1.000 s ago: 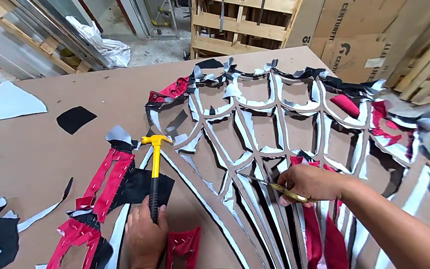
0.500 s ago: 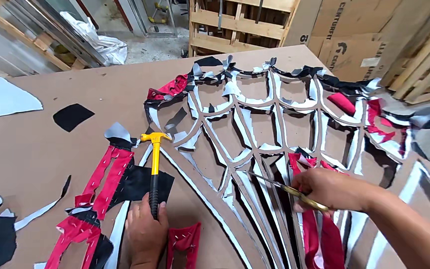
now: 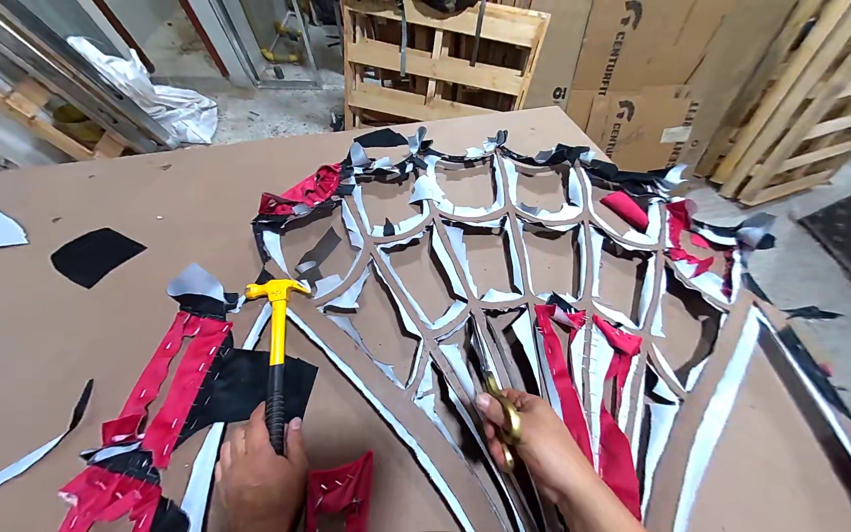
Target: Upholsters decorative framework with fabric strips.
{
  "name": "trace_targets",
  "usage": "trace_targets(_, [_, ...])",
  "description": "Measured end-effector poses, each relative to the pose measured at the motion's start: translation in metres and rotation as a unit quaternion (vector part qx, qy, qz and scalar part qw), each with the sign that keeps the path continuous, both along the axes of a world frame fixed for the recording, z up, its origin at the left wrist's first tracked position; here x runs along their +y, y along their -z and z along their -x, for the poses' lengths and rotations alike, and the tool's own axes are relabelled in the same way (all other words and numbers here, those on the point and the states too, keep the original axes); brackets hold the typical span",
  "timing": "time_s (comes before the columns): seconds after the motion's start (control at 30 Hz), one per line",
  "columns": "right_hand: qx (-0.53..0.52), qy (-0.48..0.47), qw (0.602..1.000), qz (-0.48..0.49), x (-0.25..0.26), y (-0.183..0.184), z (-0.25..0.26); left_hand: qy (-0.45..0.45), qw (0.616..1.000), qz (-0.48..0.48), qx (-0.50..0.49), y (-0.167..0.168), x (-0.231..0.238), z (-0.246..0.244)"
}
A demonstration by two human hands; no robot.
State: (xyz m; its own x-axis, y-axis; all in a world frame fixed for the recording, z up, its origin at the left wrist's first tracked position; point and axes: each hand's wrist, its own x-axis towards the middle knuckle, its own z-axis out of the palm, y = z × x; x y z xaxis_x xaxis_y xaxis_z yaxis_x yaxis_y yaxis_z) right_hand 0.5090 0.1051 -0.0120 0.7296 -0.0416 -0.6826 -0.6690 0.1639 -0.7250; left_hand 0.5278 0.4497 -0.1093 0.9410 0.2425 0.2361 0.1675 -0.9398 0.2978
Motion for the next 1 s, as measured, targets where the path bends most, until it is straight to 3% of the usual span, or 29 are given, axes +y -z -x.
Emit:
trace_targets(0.13, [0.012,0.040,0.999,0.005,0.010,0.006,-0.009,0.004,1.000,-0.002,-0.005,0.000,-0.001,0.000])
trace_targets(1.0, [0.013,0.008,1.000,0.013,-0.005,0.008,-0.010,0.000,1.000,-0.003,0.002,0.000,-0.001,0.000])
